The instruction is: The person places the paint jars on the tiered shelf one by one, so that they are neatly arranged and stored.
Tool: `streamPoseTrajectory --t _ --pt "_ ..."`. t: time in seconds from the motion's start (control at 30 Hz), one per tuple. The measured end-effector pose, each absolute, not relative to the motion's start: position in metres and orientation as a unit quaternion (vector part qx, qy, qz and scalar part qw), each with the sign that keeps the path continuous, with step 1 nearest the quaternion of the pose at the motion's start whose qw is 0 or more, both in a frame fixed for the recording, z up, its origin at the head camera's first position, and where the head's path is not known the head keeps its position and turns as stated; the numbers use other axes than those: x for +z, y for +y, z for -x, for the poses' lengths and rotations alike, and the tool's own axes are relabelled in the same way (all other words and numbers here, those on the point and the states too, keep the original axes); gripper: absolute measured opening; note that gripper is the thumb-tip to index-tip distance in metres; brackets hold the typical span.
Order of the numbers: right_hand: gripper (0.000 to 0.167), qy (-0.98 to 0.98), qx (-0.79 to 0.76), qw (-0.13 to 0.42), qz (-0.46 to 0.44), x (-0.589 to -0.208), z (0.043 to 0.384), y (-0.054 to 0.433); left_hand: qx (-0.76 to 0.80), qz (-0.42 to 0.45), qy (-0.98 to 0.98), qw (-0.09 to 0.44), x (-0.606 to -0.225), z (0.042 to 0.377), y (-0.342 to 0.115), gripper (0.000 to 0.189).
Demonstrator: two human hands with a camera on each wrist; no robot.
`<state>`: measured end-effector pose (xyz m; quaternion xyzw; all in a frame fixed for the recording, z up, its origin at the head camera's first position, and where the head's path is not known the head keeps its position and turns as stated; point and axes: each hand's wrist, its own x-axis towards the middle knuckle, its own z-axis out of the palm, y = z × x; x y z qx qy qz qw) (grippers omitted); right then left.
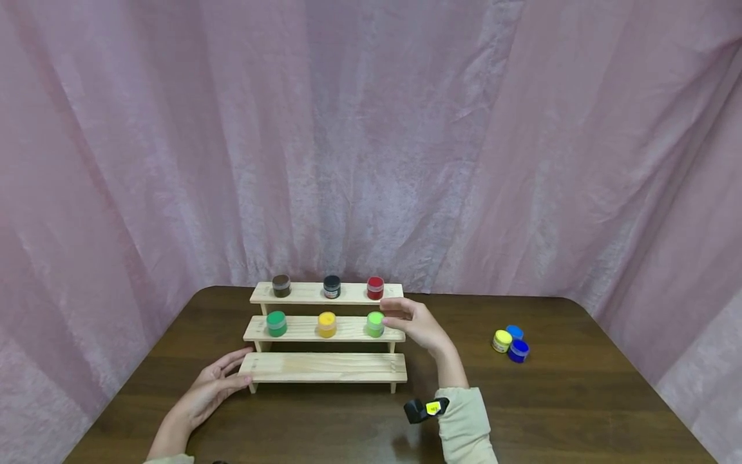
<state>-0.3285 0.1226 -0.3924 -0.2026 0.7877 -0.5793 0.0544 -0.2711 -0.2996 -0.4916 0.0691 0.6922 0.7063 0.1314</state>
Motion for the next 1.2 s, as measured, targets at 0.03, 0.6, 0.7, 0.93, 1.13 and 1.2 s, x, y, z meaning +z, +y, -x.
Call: streamPoseTrajectory --t 0.03,0.6,0.7,0.93,1.13,1.2 --pt "0.042 0.785 -0.583 0.052 0.202 -0.391 0.328 0.123 0.705 -0.065 0.694 0.132 -0.491 0.271 -0.3 0.066" --pt "0.042 0.819 -0.554 -0.023 0.145 -0.371 0.315 0.189 0.702 -0.058 0.696 0.136 -0.49 0.271 -0.3 0.071" --pt "0.043 0.831 -0.54 -0.034 0.128 -0.368 0.309 0.214 0.701 -0.063 0.696 0.14 -0.491 0.271 -0.301 0.069" --pt "0.049 0.845 -0.526 -0.061 0.072 -0.367 0.294 0.267 0.703 -0.065 0.696 0.132 -0.49 0.271 -0.303 0.069" --pt "0.053 0.837 -0.543 -0.067 0.005 -0.377 0.288 0.295 0.709 -0.078 0.689 0.132 -0.492 0.272 -0.302 0.067" --pt "0.053 0.832 -0.55 -0.077 -0.012 -0.382 0.287 0.3 0.709 -0.085 0.687 0.131 -0.492 0.272 -0.302 0.065"
